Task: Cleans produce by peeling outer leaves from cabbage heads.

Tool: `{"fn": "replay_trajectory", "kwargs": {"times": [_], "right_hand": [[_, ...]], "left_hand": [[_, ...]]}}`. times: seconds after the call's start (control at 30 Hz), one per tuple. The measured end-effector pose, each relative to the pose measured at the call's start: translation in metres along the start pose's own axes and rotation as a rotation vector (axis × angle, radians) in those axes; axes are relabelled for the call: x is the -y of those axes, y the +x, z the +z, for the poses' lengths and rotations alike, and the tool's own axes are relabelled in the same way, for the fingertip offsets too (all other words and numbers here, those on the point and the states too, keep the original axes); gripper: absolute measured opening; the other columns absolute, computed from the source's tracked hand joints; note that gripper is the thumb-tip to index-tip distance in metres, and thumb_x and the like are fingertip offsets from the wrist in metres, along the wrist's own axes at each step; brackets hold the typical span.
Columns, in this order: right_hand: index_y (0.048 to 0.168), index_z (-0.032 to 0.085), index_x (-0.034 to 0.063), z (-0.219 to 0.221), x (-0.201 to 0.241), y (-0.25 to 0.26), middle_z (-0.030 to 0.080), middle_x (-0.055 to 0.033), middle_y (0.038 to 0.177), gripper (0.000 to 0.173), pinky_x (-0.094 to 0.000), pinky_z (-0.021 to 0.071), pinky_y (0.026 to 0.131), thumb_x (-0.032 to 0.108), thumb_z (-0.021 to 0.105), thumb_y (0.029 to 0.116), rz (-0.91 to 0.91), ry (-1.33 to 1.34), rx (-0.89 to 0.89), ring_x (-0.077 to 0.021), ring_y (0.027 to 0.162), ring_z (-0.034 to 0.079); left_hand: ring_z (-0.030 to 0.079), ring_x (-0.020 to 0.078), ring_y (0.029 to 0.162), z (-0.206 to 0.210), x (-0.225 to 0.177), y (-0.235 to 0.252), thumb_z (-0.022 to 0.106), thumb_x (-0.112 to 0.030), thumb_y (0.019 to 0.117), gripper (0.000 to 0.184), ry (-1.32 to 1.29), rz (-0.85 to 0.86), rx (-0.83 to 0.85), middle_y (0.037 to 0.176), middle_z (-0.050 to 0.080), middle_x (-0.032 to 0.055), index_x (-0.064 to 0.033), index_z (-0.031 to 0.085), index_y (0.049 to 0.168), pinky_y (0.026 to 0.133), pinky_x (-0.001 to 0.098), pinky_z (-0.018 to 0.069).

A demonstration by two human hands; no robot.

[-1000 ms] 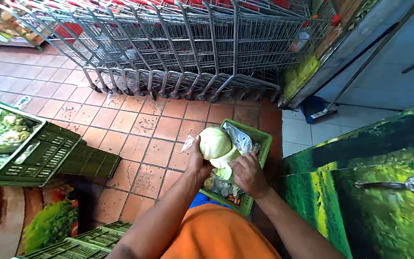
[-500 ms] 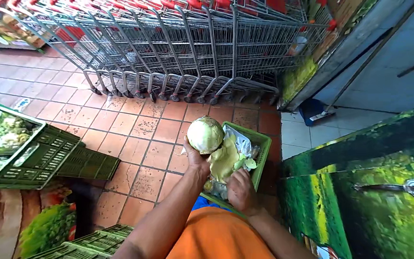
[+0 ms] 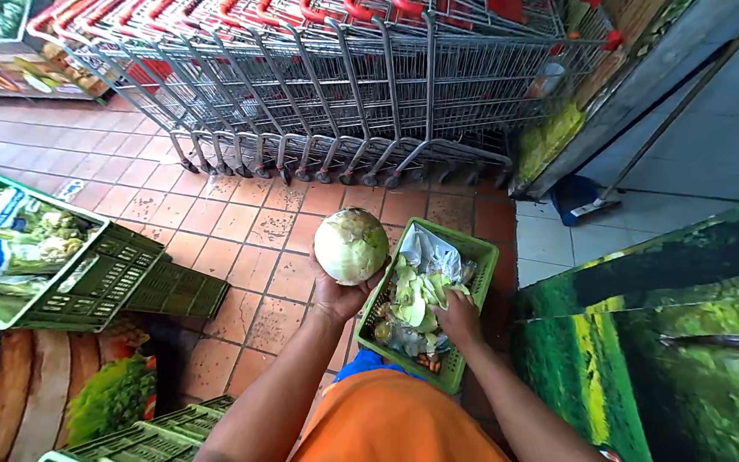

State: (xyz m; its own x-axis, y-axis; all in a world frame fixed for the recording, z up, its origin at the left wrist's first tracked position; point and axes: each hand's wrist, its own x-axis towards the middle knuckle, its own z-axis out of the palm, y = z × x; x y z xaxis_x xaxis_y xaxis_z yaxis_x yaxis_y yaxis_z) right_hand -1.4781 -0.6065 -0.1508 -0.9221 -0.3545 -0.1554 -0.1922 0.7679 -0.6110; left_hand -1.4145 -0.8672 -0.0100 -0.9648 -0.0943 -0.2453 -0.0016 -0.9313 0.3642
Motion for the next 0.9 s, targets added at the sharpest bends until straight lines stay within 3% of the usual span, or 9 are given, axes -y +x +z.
{"fn": "replay_trajectory", "kwargs": {"times": [0.07,0.17,0.27,0.4,0.5,0.57,0.63,0.73,0.9], "right_hand": [[0.137,0.061,0.0043,-0.025,0.040,0.003,0.064,-0.0196,0.129,0.059,-0.0587,0.0503,0.103,0.039,0.078,0.0911,-0.019,0.195,0.004,-0.0375,0.120,0.061],[0.126,0.068,0.0099,-0.065,0.104,-0.010,0.070,-0.0064,0.116,0.054,-0.0428,0.0590,0.089,0.043,0.081,0.0862,-0.310,0.359,-0.024,-0.0197,0.104,0.068],[0.113,0.072,0.0103,-0.077,0.124,-0.013,0.071,-0.0028,0.108,0.050,-0.0336,0.0599,0.081,0.048,0.083,0.0824,-0.541,0.376,-0.053,-0.0132,0.093,0.068],[0.104,0.077,0.0076,-0.075,0.117,-0.015,0.075,-0.0023,0.099,0.021,-0.0259,0.0620,0.080,0.026,0.075,0.0935,-0.736,0.392,-0.111,-0.0072,0.087,0.071],[0.093,0.078,0.0069,-0.072,0.120,-0.020,0.076,-0.0022,0.091,0.014,-0.0242,0.0613,0.076,0.016,0.067,0.0944,-0.784,0.373,-0.182,-0.0066,0.084,0.072],[0.085,0.074,0.0070,-0.069,0.122,-0.021,0.072,-0.0014,0.082,0.014,-0.0236,0.0593,0.066,0.013,0.064,0.0917,-0.711,0.399,-0.252,-0.0059,0.074,0.068],[0.087,0.073,0.0057,-0.072,0.122,-0.019,0.070,-0.0025,0.083,0.011,-0.0250,0.0596,0.065,0.012,0.064,0.0907,-0.584,0.429,-0.286,-0.0069,0.072,0.067],[0.091,0.074,0.0064,-0.078,0.117,-0.008,0.070,-0.0028,0.081,0.012,-0.0294,0.0585,0.065,0.014,0.065,0.0935,-0.411,0.431,-0.206,-0.0089,0.070,0.066],[0.091,0.074,0.0072,-0.063,0.094,0.013,0.069,-0.0049,0.074,0.018,-0.0421,0.0549,0.059,0.019,0.061,0.0960,-0.003,0.571,-0.023,-0.0169,0.061,0.064]], "left_hand": [[0.066,0.0305,0.110,-0.003,0.006,-0.019,0.021,-0.099,0.0754,0.106,0.141,-0.026,-0.004,0.135,0.061,0.0156,-0.0242,0.051,0.145,0.083,0.0438,0.0594],[0.066,0.0315,0.113,-0.019,0.013,-0.036,0.035,-0.100,0.0704,0.106,0.148,-0.088,-0.003,0.133,0.063,0.0143,-0.0247,0.054,0.142,0.087,0.0480,0.0586],[0.068,0.0308,0.108,-0.034,0.022,-0.048,0.038,-0.100,0.0702,0.104,0.064,-0.156,-0.017,0.125,0.067,0.0149,-0.0217,0.060,0.135,0.085,0.0475,0.0593],[0.066,0.0352,0.114,-0.041,0.020,-0.058,0.047,-0.096,0.0713,0.103,0.028,-0.201,0.051,0.132,0.064,0.0201,-0.0186,0.059,0.138,0.086,0.0482,0.0592],[0.067,0.0334,0.112,-0.044,0.020,-0.061,0.048,-0.095,0.0716,0.099,0.063,-0.175,0.029,0.129,0.065,0.0174,-0.0204,0.061,0.136,0.085,0.0486,0.0590],[0.069,0.0331,0.106,-0.044,0.022,-0.061,0.044,-0.098,0.0692,0.102,0.093,-0.155,0.000,0.127,0.066,0.0177,-0.0217,0.061,0.135,0.076,0.0459,0.0604],[0.070,0.0332,0.101,-0.049,0.023,-0.064,0.042,-0.101,0.0652,0.108,0.096,-0.166,-0.054,0.125,0.067,0.0190,-0.0209,0.062,0.134,0.071,0.0443,0.0605],[0.070,0.0326,0.101,-0.060,0.025,-0.073,0.049,-0.100,0.0616,0.108,0.058,-0.229,-0.075,0.121,0.069,0.0183,-0.0198,0.064,0.131,0.073,0.0458,0.0604],[0.071,0.0329,0.097,-0.068,0.028,-0.079,0.050,-0.096,0.0676,0.100,-0.019,-0.307,0.015,0.118,0.069,0.0198,-0.0171,0.066,0.127,0.071,0.0441,0.0605]]}}
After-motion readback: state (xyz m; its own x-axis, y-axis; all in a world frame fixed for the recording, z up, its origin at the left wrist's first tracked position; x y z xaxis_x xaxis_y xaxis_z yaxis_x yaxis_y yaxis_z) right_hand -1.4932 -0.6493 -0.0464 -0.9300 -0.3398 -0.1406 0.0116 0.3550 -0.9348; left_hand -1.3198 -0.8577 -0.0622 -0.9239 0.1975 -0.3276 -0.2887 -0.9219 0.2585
